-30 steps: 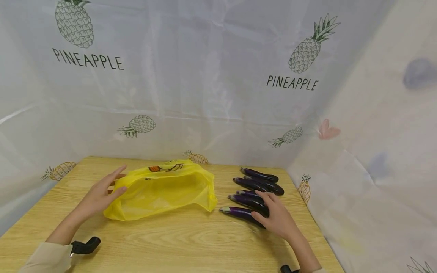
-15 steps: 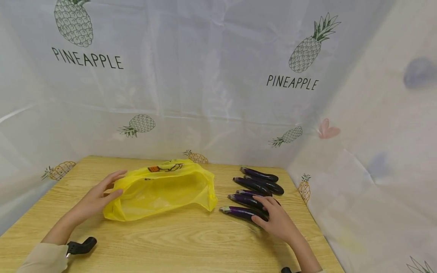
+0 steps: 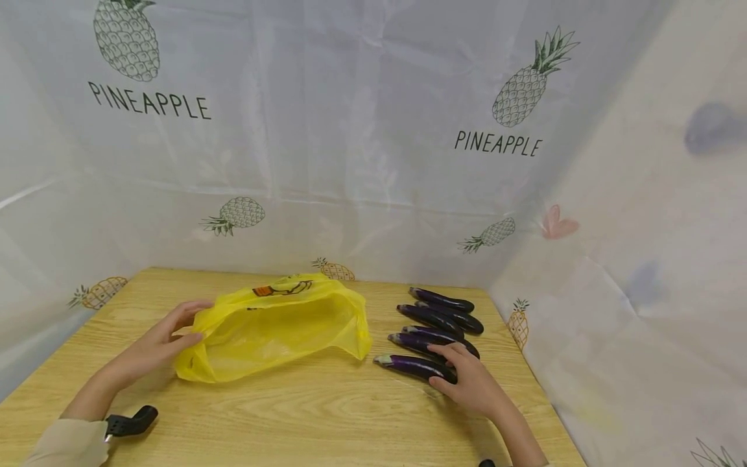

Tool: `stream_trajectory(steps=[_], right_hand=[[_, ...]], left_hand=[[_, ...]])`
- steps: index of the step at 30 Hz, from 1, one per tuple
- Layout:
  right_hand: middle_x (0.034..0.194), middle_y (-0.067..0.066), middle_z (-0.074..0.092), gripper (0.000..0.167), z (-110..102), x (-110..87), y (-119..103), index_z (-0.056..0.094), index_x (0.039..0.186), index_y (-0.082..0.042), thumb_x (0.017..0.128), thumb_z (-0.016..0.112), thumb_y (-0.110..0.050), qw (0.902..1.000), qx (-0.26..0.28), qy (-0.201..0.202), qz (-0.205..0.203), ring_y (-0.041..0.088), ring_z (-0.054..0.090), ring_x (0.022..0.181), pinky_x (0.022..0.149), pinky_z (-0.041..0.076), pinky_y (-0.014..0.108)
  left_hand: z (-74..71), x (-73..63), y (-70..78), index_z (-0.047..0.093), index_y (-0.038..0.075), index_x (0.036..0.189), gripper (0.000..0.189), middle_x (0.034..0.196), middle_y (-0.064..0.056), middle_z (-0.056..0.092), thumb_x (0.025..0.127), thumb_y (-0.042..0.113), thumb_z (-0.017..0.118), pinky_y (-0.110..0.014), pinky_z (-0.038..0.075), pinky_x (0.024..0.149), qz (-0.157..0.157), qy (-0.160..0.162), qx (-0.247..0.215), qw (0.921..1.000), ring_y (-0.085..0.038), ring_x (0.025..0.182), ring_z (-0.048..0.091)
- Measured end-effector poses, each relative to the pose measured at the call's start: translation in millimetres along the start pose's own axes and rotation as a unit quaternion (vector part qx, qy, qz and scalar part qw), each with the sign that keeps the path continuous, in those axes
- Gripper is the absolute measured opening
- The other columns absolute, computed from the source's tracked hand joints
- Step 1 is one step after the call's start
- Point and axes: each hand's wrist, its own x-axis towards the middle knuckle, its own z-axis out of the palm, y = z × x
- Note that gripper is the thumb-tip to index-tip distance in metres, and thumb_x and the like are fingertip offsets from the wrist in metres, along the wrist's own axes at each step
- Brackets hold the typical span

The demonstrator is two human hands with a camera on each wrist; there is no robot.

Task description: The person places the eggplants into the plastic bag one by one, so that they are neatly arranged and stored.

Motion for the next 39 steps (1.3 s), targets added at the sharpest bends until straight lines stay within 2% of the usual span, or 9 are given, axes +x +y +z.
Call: stream_trajectory(steps=[4,7,11,14,16,25,34,36,39], right_hand=[[0.129,0.005,0.066,0.054,-1.7,0.0,-1.5,0.062,0.147,-0.01,0.099,0.078,-0.03,0.9998,-0.004,-0.009,-0.016,0.019,0.062,0.098,0.072,0.05,0.03],[0.129,0.003,0.068,0.049,-2.7,-0.2,-2.4,0.065,0.143,-0.011,0.099,0.078,-0.029,0.9995,-0.002,-0.019,-0.025,0.021,0.065,0.101,0.076,0.054,0.033],[0.129,0.002,0.07,0.044,-2.9,-0.7,-1.2,0.068,0.14,-0.014,0.098,0.079,-0.027,0.9991,-0.003,-0.028,-0.032,0.028,0.068,0.111,0.083,0.058,0.036],[0.131,0.003,0.069,0.044,-2.7,-1.2,0.5,0.068,0.139,-0.015,0.098,0.08,-0.025,0.9989,-0.009,-0.033,-0.033,0.03,0.068,0.115,0.086,0.06,0.038],[0.133,0.005,0.069,0.045,-2.8,-1.3,1.5,0.068,0.14,-0.014,0.098,0.08,-0.023,0.9986,-0.012,-0.038,-0.034,0.032,0.067,0.117,0.087,0.06,0.038],[0.139,0.008,0.067,0.047,-4.8,-0.9,2.1,0.065,0.143,-0.012,0.099,0.078,-0.022,0.9978,-0.01,-0.062,-0.024,0.036,0.065,0.123,0.093,0.059,0.042],[0.14,0.009,0.068,0.046,-4.0,0.8,4.0,0.066,0.143,-0.013,0.1,0.076,-0.026,0.9971,-0.014,-0.074,-0.009,0.035,0.067,0.122,0.089,0.06,0.04],[0.14,0.008,0.068,0.046,-4.1,1.3,4.5,0.066,0.144,-0.013,0.101,0.076,-0.026,0.9969,-0.012,-0.077,-0.003,0.034,0.067,0.121,0.088,0.059,0.039],[0.141,0.007,0.068,0.046,-4.2,1.3,4.9,0.065,0.144,-0.013,0.101,0.075,-0.027,0.9966,-0.011,-0.082,0.004,0.033,0.068,0.12,0.088,0.059,0.038]], left_hand=[[-2.1,-1.8,1.6,0.041,0.017,0.161,0.052,0.164,-0.022,0.036,0.112,0.018,0.057,-0.076,0.043,0.098,-0.003,-0.009,-0.002,1.0,-0.057,0.14,0.04],[-2.2,-1.9,0.8,0.042,0.019,0.161,0.051,0.164,-0.021,0.037,0.112,0.02,0.057,-0.074,0.044,0.099,-0.003,-0.011,0.001,0.9999,-0.053,0.141,0.04],[-1.3,-1.7,-2.3,0.045,0.022,0.161,0.05,0.166,-0.018,0.038,0.112,0.019,0.057,-0.062,0.051,0.099,0.008,-0.01,0.016,0.9998,-0.02,0.145,0.042],[-0.5,-0.9,-4.4,0.049,0.022,0.159,0.048,0.165,-0.016,0.039,0.112,0.017,0.056,-0.05,0.055,0.094,0.024,-0.005,0.028,0.9993,0.007,0.138,0.039],[-0.1,-0.2,-5.2,0.051,0.022,0.157,0.046,0.164,-0.016,0.041,0.112,0.016,0.057,-0.044,0.055,0.093,0.035,-0.001,0.035,0.9988,0.014,0.134,0.037],[0.5,7.5,-5.9,0.054,0.026,0.155,0.046,0.158,-0.012,0.046,0.111,0.015,0.059,-0.033,0.056,0.092,0.048,0.005,0.069,0.9965,0.007,0.13,0.043],[-1.2,16.5,3.1,0.051,0.022,0.152,0.044,0.154,-0.012,0.049,0.111,0.011,0.058,-0.037,0.055,0.093,0.028,-0.003,0.068,0.9973,-0.036,0.128,0.053],[-1.1,17.5,5.8,0.051,0.021,0.15,0.042,0.152,-0.014,0.049,0.111,0.009,0.058,-0.041,0.054,0.094,0.029,-0.004,0.068,0.9972,-0.041,0.129,0.053],[-0.2,19.3,9.7,0.054,0.02,0.147,0.04,0.149,-0.013,0.051,0.11,0.005,0.057,-0.042,0.054,0.094,0.048,-0.003,0.075,0.996,-0.039,0.128,0.054]])
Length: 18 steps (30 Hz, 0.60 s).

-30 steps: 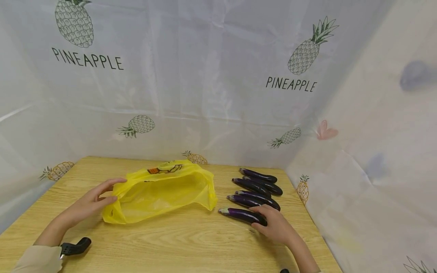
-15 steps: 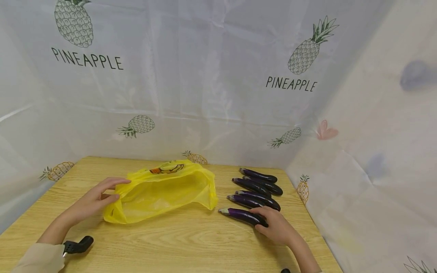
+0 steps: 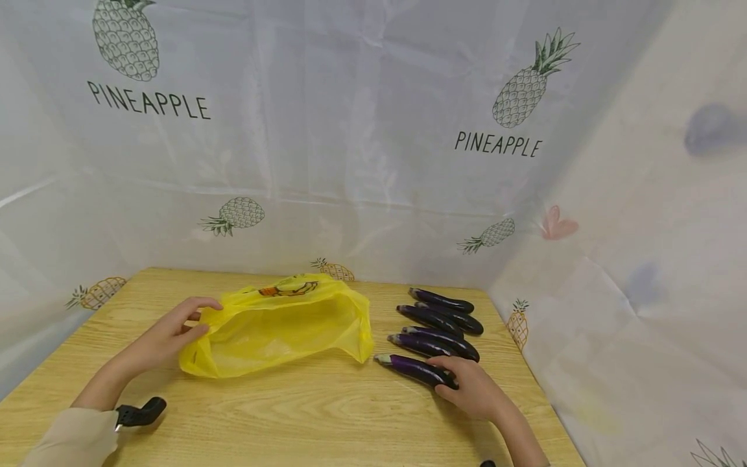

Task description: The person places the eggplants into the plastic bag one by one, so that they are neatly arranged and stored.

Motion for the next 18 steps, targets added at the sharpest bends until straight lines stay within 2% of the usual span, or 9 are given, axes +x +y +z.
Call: stream_trajectory(steps=[4,7,11,14,18], right_hand=[[0.141,0.008,0.067,0.048,1.2,-0.2,-0.8,0.065,0.145,-0.012,0.102,0.074,-0.03,1.0,0.001,0.002,0.003,0.032,0.068,0.118,0.086,0.059,0.037],[0.142,0.01,0.067,0.048,2.3,-0.8,-1.3,0.065,0.146,-0.011,0.102,0.074,-0.03,1.0,0.005,0.008,0.003,0.031,0.069,0.116,0.084,0.059,0.036],[0.143,0.011,0.066,0.049,3.2,-1.0,-2.1,0.064,0.147,-0.012,0.103,0.073,-0.03,0.9998,0.01,0.016,0.005,0.029,0.069,0.115,0.082,0.059,0.033],[0.143,0.012,0.066,0.049,2.7,-1.1,-3.5,0.063,0.147,-0.01,0.103,0.073,-0.028,0.9994,0.016,0.028,0.012,0.029,0.069,0.114,0.081,0.059,0.032],[0.141,0.013,0.067,0.049,1.4,-0.8,-7.4,0.063,0.146,-0.009,0.102,0.074,-0.027,0.9983,0.015,0.052,0.022,0.027,0.07,0.109,0.078,0.059,0.03]], left_hand=[[1.4,3.1,1.9,0.061,0.021,0.143,0.04,0.144,-0.008,0.053,0.109,0.001,0.056,-0.034,0.053,0.09,0.03,0.007,0.009,0.9995,-0.025,0.127,0.053],[2.5,5.3,1.7,0.063,0.021,0.145,0.042,0.144,-0.008,0.051,0.109,0.0,0.056,-0.03,0.051,0.086,0.04,0.008,0.017,0.999,-0.018,0.126,0.05],[2.6,7.3,1.7,0.061,0.02,0.149,0.044,0.145,-0.009,0.049,0.109,0.001,0.056,-0.03,0.049,0.083,0.036,0.004,0.021,0.9991,-0.022,0.124,0.051],[2.2,8.8,2.2,0.059,0.02,0.151,0.044,0.146,-0.009,0.048,0.11,0.005,0.056,-0.033,0.052,0.088,0.022,-0.004,0.009,0.9997,-0.029,0.126,0.051],[2.8,10.9,2.3,0.057,0.022,0.153,0.044,0.146,-0.008,0.047,0.11,0.01,0.059,-0.038,0.054,0.093,0.009,-0.014,-0.005,0.9998,-0.027,0.128,0.051]])
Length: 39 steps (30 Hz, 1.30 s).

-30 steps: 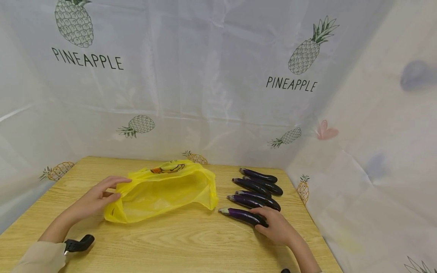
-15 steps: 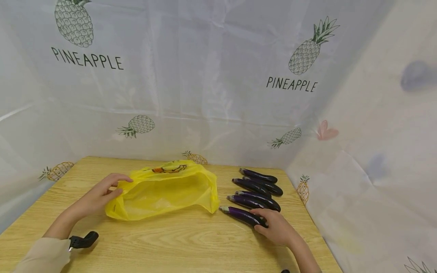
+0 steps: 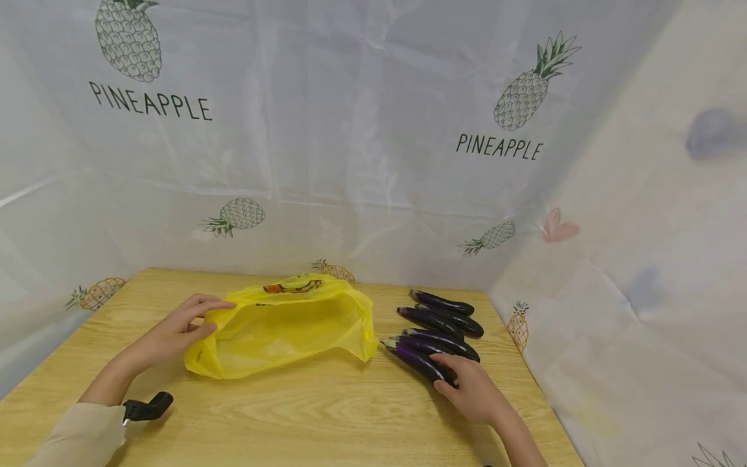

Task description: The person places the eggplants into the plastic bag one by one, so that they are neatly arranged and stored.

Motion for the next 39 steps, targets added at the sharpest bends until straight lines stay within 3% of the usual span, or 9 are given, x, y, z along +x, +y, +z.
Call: stream_trajectory(steps=[6,9,13,16,19,23,29,33,39], right_hand=[[0.13,0.008,0.072,0.047,-2.2,0.8,-8.6,0.066,0.143,-0.01,0.1,0.077,-0.027,0.9988,-0.021,0.039,0.021,0.009,0.067,0.09,0.073,0.056,0.03],[0.107,-0.003,0.072,0.047,-3.3,1.5,-15.5,0.067,0.143,-0.012,0.099,0.078,-0.024,0.9968,-0.03,0.065,0.036,0.002,0.055,0.073,0.065,0.048,0.027],[0.075,-0.006,0.054,0.05,-5.1,2.2,-26.9,0.066,0.145,-0.011,0.098,0.079,-0.023,0.9943,-0.027,0.088,0.054,0.003,0.038,0.058,0.058,0.037,0.027],[0.083,-0.005,0.063,0.051,-7.8,4.2,-37.3,0.065,0.145,-0.013,0.098,0.079,-0.027,0.9934,-0.019,0.096,0.06,0.003,0.043,0.06,0.058,0.04,0.027],[0.107,0.003,0.074,0.051,-10.8,8.8,-48.1,0.065,0.146,-0.013,0.099,0.078,-0.029,0.9936,-0.011,0.098,0.055,0.003,0.055,0.069,0.063,0.047,0.028],[0.122,0.007,0.074,0.051,-12.7,18.0,-61.2,0.064,0.147,-0.012,0.1,0.077,-0.029,0.9944,-0.004,0.097,0.042,0.005,0.063,0.078,0.068,0.051,0.029],[0.115,0.005,0.075,0.05,-9.4,36.2,-77.5,0.065,0.145,-0.012,0.099,0.079,-0.024,0.9945,0.008,0.103,0.02,0.009,0.069,0.083,0.067,0.053,0.028],[0.118,0.008,0.076,0.049,-5.0,47.1,-84.6,0.066,0.144,-0.01,0.099,0.079,-0.021,0.9948,0.016,0.1,0.008,0.012,0.074,0.088,0.071,0.056,0.028],[0.119,0.01,0.076,0.048,0.0,61.2,-95.3,0.067,0.144,-0.012,0.098,0.079,-0.022,0.9954,0.003,0.095,0.012,0.011,0.07,0.078,0.065,0.054,0.029]], left_hand=[[1.9,4.4,2.5,0.057,0.023,0.153,0.046,0.143,-0.007,0.049,0.109,0.008,0.06,-0.05,0.054,0.093,0.0,0.002,-0.007,1.0,-0.028,0.129,0.051],[2.6,6.4,4.6,0.057,0.022,0.152,0.048,0.142,-0.007,0.05,0.108,0.004,0.061,-0.05,0.054,0.092,-0.002,0.009,0.002,1.0,-0.027,0.126,0.052],[3.0,7.2,6.3,0.059,0.021,0.15,0.048,0.138,-0.006,0.051,0.107,0.001,0.061,-0.04,0.053,0.088,-0.007,0.017,0.012,0.9998,-0.024,0.121,0.052],[2.6,7.5,6.4,0.059,0.021,0.15,0.048,0.136,-0.005,0.051,0.107,-0.001,0.06,-0.035,0.051,0.087,-0.007,0.02,0.015,0.9997,-0.023,0.12,0.052],[2.2,8.2,5.3,0.059,0.021,0.15,0.049,0.135,-0.005,0.051,0.106,-0.001,0.06,-0.034,0.05,0.087,-0.005,0.021,0.015,0.9997,-0.022,0.119,0.051],[3.0,10.1,3.2,0.059,0.02,0.15,0.049,0.135,-0.005,0.051,0.106,-0.001,0.061,-0.034,0.05,0.085,0.001,0.027,0.016,0.9995,-0.019,0.115,0.05],[5.4,11.5,3.2,0.062,0.017,0.148,0.05,0.13,-0.005,0.053,0.103,-0.005,0.063,-0.031,0.05,0.081,0.007,0.044,0.028,0.9986,-0.015,0.108,0.05],[7.5,11.9,4.5,0.063,0.015,0.146,0.05,0.128,-0.007,0.054,0.102,-0.008,0.064,-0.03,0.048,0.078,0.014,0.049,0.031,0.9982,-0.018,0.105,0.049],[9.7,13.6,7.5,0.064,0.013,0.144,0.048,0.127,-0.009,0.055,0.101,-0.008,0.064,-0.029,0.046,0.074,0.026,0.057,0.03,0.9976,-0.019,0.104,0.05]])
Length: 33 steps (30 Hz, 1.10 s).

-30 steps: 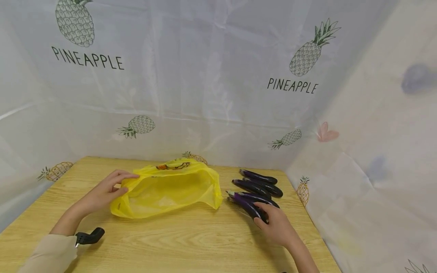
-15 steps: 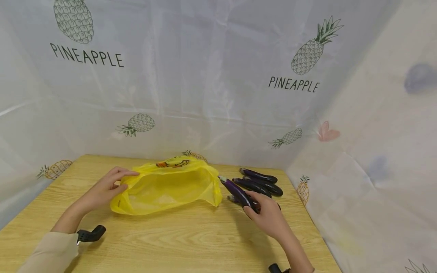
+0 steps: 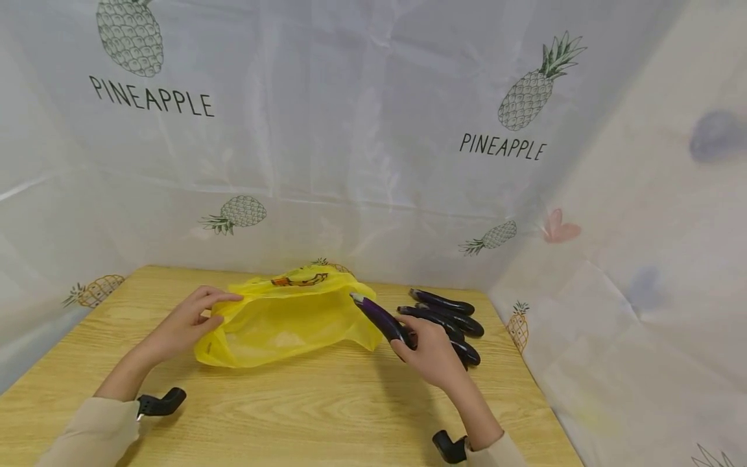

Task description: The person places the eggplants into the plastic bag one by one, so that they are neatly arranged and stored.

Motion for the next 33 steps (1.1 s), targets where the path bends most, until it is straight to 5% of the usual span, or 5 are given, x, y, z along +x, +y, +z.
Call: stream_trajectory(steps=[12,24,33], right_hand=[[0.119,0.012,0.075,0.045,17.7,26.9,-19.2,0.069,0.141,-0.012,0.099,0.078,-0.022,0.9989,0.028,-0.024,0.028,0.007,0.067,0.071,0.061,0.055,0.028],[0.12,0.014,0.075,0.044,35.4,44.0,-28.5,0.071,0.139,-0.01,0.098,0.079,-0.024,0.9982,0.025,-0.031,0.045,0.017,0.072,0.082,0.07,0.061,0.037],[0.114,0.013,0.077,0.045,48.6,59.5,-31.2,0.07,0.14,-0.007,0.099,0.078,-0.024,0.998,0.022,-0.034,0.049,0.016,0.071,0.08,0.069,0.059,0.036]], left_hand=[[3.0,4.5,3.6,0.067,0.012,0.143,0.05,0.125,-0.008,0.057,0.099,-0.012,0.066,-0.027,0.047,0.072,0.008,0.008,-0.002,0.9999,-0.016,0.098,0.048],[2.2,5.4,9.2,0.066,0.014,0.144,0.05,0.127,-0.005,0.056,0.1,-0.011,0.065,-0.028,0.052,0.075,-0.005,0.0,0.002,1.0,-0.016,0.101,0.049],[1.6,5.1,12.6,0.066,0.013,0.143,0.05,0.123,-0.005,0.057,0.099,-0.01,0.066,-0.027,0.05,0.072,0.015,0.008,-0.011,0.9998,-0.014,0.098,0.048]])
